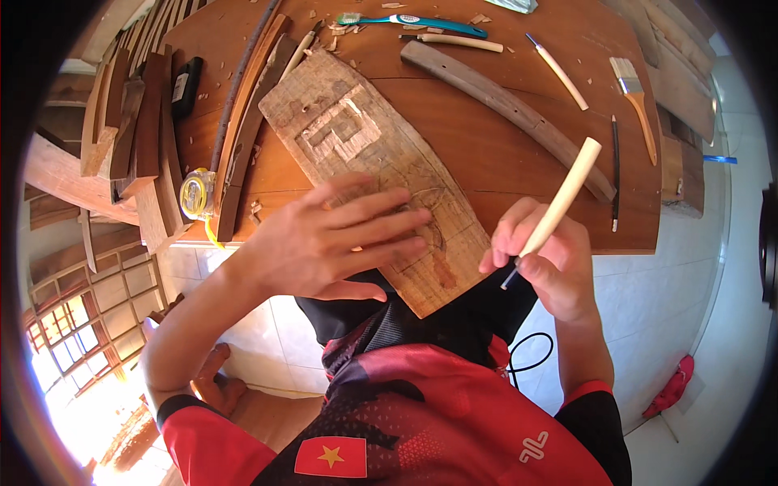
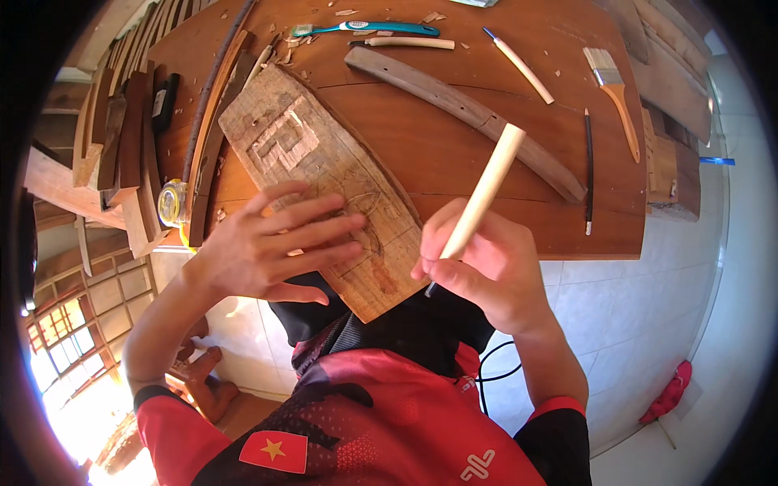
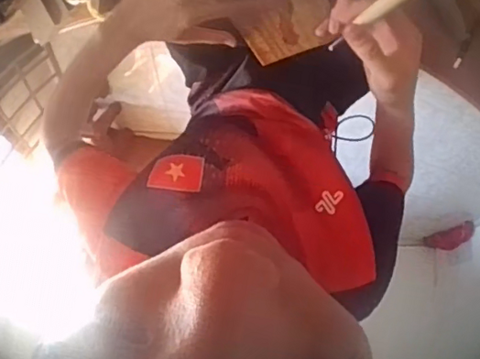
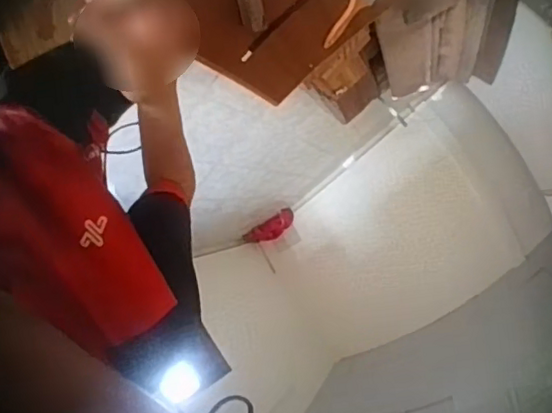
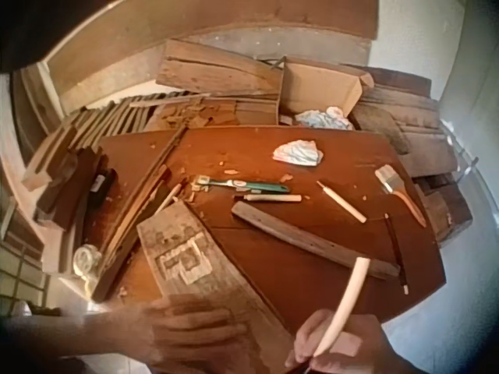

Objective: The person carves a design into a rectangular piece of wood using a chisel and a wooden mallet. They repeatedly position the chisel on the wood and strike it with the mallet to remove shavings, occasionally pausing to clear debris or adjust the tool's angle.

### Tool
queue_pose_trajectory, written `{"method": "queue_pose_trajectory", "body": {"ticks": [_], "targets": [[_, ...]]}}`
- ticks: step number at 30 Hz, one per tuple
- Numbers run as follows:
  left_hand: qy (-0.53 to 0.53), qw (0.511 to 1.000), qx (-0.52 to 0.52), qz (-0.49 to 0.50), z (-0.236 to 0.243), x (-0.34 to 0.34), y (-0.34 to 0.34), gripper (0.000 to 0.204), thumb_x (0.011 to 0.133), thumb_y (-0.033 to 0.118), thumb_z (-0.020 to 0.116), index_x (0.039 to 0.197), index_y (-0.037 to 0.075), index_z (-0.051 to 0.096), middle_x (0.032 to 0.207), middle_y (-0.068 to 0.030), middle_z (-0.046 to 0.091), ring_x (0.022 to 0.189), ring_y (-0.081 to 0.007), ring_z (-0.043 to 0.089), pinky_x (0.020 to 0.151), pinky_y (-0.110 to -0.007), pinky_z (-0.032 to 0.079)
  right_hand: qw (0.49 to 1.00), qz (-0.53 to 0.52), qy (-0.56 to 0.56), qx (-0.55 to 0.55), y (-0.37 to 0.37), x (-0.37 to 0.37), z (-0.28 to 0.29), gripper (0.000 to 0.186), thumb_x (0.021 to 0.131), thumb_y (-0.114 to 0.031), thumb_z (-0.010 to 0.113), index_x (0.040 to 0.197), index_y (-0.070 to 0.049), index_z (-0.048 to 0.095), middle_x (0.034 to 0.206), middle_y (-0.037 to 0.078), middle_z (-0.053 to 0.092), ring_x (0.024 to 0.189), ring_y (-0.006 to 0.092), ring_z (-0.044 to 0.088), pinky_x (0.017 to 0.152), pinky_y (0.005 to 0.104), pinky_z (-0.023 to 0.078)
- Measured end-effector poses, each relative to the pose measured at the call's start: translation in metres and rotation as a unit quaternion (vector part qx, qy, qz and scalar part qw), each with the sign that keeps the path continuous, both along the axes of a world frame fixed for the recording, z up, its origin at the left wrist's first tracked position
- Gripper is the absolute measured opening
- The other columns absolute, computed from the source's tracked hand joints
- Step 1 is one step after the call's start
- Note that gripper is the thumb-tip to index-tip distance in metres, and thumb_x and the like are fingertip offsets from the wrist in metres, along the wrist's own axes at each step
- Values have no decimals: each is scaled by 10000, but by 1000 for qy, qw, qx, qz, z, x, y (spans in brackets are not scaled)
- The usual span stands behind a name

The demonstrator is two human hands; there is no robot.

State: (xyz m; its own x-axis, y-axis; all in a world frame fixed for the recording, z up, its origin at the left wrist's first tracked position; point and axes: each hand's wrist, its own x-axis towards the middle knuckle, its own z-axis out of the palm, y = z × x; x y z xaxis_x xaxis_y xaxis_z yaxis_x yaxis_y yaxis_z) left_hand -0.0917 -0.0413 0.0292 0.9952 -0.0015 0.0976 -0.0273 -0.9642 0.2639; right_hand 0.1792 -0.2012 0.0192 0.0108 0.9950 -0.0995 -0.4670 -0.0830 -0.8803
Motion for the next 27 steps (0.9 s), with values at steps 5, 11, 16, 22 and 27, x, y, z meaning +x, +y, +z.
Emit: {"method": "queue_pose_trajectory", "body": {"ticks": [5, 11, 16, 22, 27], "targets": [[36, 988, 65, 137, 8, 6, 4, 798, 868, 708, 652, 1489, 211, 581, 1618, -33, 471, 1480, -250, 446, 1230, -527, 314, 994, -24, -103, 11, 9, 0, -6, 184, 933, -58, 770, 1048, 31, 659, 954, 69, 627, 884, 157, 640, 773, 340, 542], [33, 999, -8, 11, -6, 8, 10, 952, 748, 769, 695, 1533, 259, 526, 1636, -73, 433, 1525, -279, 385, 1250, -556, 263, 990, -80, -110, -48, 15, -9, -6, 194, 922, 38, 770, 1068, 27, 642, 876, 43, 653, 642, 35, 586, 522, 175, 422], [77, 992, 36, 92, 9, 13, 32, 1147, 573, 692, 821, 1581, 284, 454, 1692, -73, 334, 1549, -301, 334, 1289, -569, 191, 978, -100, -181, -33, 15, -17, -9, 225, 899, 19, 807, 1063, 24, 653, 878, 27, 665, 692, 32, 614, 563, 179, 450], [77, 997, -1, -25, 6, 44, 65, 1228, 502, 556, 911, 1590, 270, 415, 1637, -110, 391, 1540, -328, 340, 1304, -623, 112, 981, -101, -144, -80, 5, 1, -8, 179, 908, 31, 783, 1037, 18, 659, 789, 17, 638, 623, 40, 573, 535, 196, 428], [8, 997, 9, 75, 4, 59, 59, 1130, 504, 599, 898, 1493, 190, 537, 1391, -142, 526, 1348, -358, 497, 1264, -629, 207, 984, -106, -138, -50, 1, 28, 6, 271, 1112, -242, 514, 1066, -1, 628, 760, 3, 541, 555, 39, 438, 477, 204, 340]]}}
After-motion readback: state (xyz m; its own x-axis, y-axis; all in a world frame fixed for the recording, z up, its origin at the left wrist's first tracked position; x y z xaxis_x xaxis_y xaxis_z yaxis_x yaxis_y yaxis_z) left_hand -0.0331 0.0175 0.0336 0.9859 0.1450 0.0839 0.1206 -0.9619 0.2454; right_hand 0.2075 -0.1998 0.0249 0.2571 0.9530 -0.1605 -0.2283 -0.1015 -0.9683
